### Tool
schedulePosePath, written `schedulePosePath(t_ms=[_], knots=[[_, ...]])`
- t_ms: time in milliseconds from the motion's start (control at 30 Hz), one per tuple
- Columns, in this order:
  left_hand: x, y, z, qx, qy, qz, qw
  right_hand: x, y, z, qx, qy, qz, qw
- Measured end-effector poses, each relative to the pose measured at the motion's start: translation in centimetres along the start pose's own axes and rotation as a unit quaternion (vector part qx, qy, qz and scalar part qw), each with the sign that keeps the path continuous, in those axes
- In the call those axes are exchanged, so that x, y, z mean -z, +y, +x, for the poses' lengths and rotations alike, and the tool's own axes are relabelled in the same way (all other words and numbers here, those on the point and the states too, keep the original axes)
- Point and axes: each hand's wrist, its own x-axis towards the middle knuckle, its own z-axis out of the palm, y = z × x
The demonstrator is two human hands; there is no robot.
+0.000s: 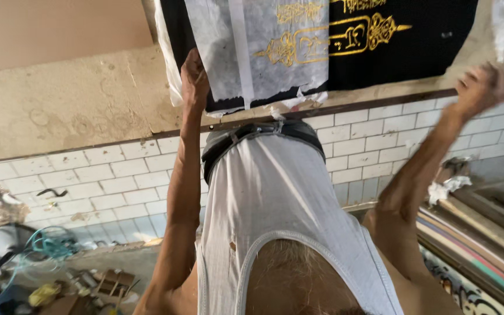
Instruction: The person peels a translucent transfer paper with gold Arabic calligraphy off a black fabric surface on a workbench. They repeatedly lift, smooth, and remove sections of the paper by hand, leaving the gold design adhered to the fabric. The person handles the fabric and paper throughout, occasionally repositioning the material on the table.
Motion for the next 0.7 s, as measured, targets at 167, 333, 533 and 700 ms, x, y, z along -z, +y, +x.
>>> schedulePosePath(t_ms=[167, 333, 533, 700], knots=[[0.4, 0.2, -1.0, 0.030, -0.055, 0.200, 0.978, -13.4, -1.0, -13.7, 0.220, -0.377, -0.043, 0.899], [-0.8, 0.5, -2.4, -0.213, -0.074, 0.348, 0.910, -21.4, -4.7, -27.1, 0.478, -0.535, -0.179, 0.673], [-3.7, 0.1, -2.0, -0.233, -0.043, 0.421, 0.875, -22.5, -5.6, -28.3, 0.486, -0.483, -0.246, 0.686], [-5.0, 1.8, -2.3, -0.193, -0.136, 0.395, 0.888, -24.0, -3.6, -27.3, 0.484, -0.475, -0.215, 0.703]])
